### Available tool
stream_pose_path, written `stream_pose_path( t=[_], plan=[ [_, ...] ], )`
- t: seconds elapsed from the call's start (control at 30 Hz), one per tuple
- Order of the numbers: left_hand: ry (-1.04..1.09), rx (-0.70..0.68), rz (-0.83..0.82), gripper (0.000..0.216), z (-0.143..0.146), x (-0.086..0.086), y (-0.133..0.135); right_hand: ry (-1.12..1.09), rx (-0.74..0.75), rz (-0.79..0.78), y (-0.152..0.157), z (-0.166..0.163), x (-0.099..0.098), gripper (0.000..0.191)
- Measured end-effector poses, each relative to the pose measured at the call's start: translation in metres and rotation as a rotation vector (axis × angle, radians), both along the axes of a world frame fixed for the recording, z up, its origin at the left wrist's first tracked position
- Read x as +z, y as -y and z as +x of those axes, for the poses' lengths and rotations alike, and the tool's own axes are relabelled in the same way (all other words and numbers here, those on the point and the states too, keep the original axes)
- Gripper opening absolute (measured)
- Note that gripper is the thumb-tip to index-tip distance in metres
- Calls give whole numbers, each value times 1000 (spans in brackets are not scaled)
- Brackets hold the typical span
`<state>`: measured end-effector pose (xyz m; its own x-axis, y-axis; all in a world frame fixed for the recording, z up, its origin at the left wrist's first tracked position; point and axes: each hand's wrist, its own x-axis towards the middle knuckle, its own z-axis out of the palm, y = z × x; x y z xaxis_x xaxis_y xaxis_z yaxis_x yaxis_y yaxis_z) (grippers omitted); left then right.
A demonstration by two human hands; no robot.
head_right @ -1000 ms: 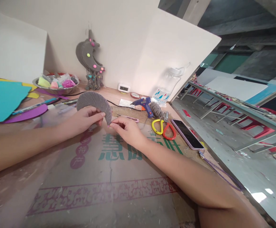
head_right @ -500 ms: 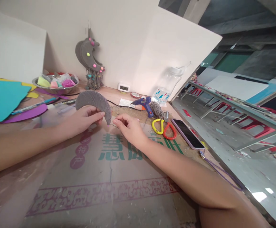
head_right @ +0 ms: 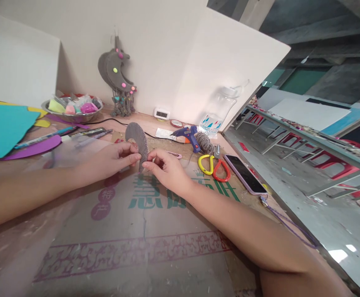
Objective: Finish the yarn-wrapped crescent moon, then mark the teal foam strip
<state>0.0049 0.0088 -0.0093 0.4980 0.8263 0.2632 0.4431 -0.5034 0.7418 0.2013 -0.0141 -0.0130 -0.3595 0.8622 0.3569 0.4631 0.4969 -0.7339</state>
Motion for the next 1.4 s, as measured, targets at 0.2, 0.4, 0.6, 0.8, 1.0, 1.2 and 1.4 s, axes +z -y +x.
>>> stream_pose_path(
  t=[0.2,0.4,0.6,0.8,1.0,1.2,1.4],
  plan=[
    [-29,-13,22,27,1,-2,-1,17,25,53,3,-1,3,12],
    [27,-79,-31,38,-1,3,5,30,7,70,3,0,2,11],
    [-11,-8,-64,41,-1,3,5,59,32,126,2,0,3,14],
    [-74,107,-67,33,2,7,5,102,82,63,3,0,1,22],
    [46,150,-147,28,-1,5,3,141,89,81,1,1,-2,24],
    [128,175,-138,23,-1,9,4,141,70,90,2,2,-1,22],
    [102,193,-96,24,-1,11,2,153,87,78,3,2,-2,18]
  ],
)
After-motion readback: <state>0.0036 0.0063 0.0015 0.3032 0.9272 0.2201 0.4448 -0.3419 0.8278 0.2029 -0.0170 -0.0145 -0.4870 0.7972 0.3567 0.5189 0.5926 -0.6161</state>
